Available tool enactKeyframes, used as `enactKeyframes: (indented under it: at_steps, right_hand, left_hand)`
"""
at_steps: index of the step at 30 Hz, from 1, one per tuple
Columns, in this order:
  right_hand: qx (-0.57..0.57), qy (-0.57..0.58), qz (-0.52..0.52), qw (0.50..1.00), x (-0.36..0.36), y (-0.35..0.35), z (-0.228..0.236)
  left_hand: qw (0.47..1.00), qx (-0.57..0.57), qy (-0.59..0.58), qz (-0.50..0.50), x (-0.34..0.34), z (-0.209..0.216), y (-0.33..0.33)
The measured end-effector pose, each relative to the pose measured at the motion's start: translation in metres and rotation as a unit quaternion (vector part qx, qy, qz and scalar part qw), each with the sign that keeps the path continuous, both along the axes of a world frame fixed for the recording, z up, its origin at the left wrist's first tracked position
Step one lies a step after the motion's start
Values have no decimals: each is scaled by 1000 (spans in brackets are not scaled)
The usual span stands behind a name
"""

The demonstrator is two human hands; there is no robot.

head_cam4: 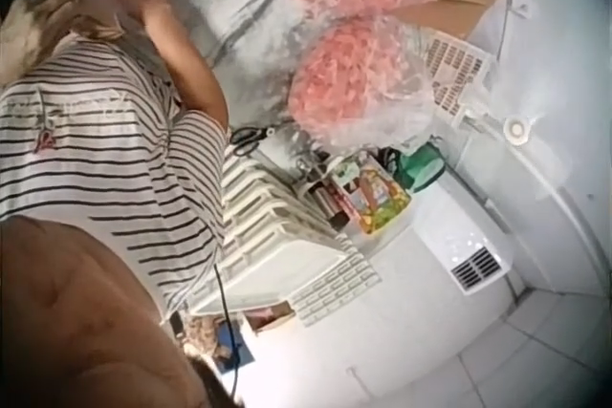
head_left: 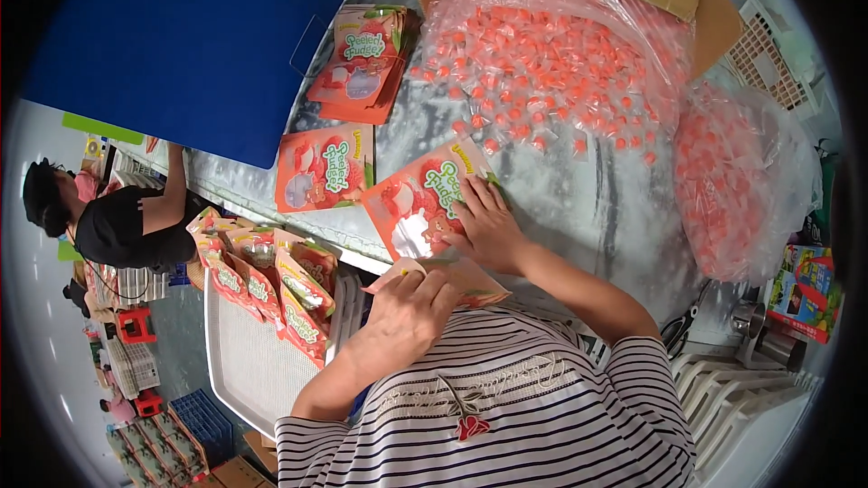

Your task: Placing small individual candies into printed plastic pouches.

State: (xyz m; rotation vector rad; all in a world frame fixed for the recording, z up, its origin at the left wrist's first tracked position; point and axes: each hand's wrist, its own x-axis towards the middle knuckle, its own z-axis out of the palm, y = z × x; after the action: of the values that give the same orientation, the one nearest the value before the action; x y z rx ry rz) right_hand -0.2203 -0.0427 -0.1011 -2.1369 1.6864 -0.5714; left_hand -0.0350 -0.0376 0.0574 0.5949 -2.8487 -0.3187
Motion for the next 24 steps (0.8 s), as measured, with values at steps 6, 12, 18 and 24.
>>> enactKeyframes:
  at_steps: [6,12,18,24]
  right_hand:
    - [-68,-86,1,994,-24,-6,-18]
    - [-150,-14,-125,981,-72,-55,-1]
    - [-170,60,-138,974,-83,-72,-11]
    - [-141,22,-135,981,-85,-36,-13]
  left_hand:
    - [998,43,-4,39,6,-1,2]
    - [998,29,20,46,6,-5,5]
    - [998,38,13,54,7,-9,7]
    - [997,49,34,57,8,-10,5]
